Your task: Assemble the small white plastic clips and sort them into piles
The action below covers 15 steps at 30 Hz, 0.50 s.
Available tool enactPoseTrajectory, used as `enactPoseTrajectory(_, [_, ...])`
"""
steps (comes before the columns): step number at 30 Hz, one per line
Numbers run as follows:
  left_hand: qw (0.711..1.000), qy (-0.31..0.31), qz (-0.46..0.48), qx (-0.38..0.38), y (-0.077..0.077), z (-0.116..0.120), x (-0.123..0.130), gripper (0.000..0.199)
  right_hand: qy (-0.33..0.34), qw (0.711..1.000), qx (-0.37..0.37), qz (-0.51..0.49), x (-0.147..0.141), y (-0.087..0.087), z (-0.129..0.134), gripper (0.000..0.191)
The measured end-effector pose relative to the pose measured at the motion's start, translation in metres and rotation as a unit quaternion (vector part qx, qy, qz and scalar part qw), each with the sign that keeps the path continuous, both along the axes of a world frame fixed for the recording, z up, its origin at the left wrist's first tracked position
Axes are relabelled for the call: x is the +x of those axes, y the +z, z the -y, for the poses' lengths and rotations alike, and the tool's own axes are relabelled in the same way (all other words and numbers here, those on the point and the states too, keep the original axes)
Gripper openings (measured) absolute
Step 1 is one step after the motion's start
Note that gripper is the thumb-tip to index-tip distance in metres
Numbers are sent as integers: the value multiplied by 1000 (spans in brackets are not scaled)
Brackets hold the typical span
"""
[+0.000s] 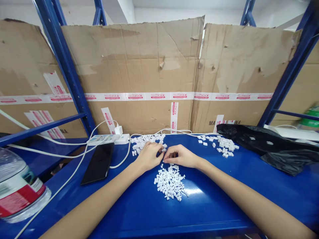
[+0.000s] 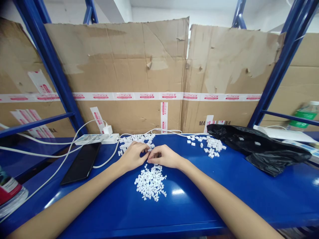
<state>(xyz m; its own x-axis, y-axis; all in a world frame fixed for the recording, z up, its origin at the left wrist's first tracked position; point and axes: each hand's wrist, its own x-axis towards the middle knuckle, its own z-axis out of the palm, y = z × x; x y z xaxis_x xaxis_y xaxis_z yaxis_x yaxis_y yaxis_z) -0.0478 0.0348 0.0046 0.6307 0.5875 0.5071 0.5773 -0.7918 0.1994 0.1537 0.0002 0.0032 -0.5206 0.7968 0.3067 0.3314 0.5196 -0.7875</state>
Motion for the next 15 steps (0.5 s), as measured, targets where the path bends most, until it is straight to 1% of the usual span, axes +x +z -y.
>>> enactPoseTrajectory(3, [999,3,38,-33,-2,-3,-1,8,-40,997,-30,-58,0,-3,-3,23])
enactPoseTrajectory(5, [995,0,71,-65,-3,-5,-2,12,-55,994,-45,-89,-1,-4,-4,26])
enactPoseTrajectory(7, [989,-13,110,-102,-4,-8,-3,15,-61,991,-44,-107,-2,-5,-5,28])
enactPoseTrajectory(11, [971,-42,180,-150,-3,-9,-3,16,-80,987,-10,-142,-1,-7,-7,28])
enactPoseTrajectory(15, [955,-34,232,-180,-2,-8,-1,17,-100,986,52,-127,1,-7,-8,19])
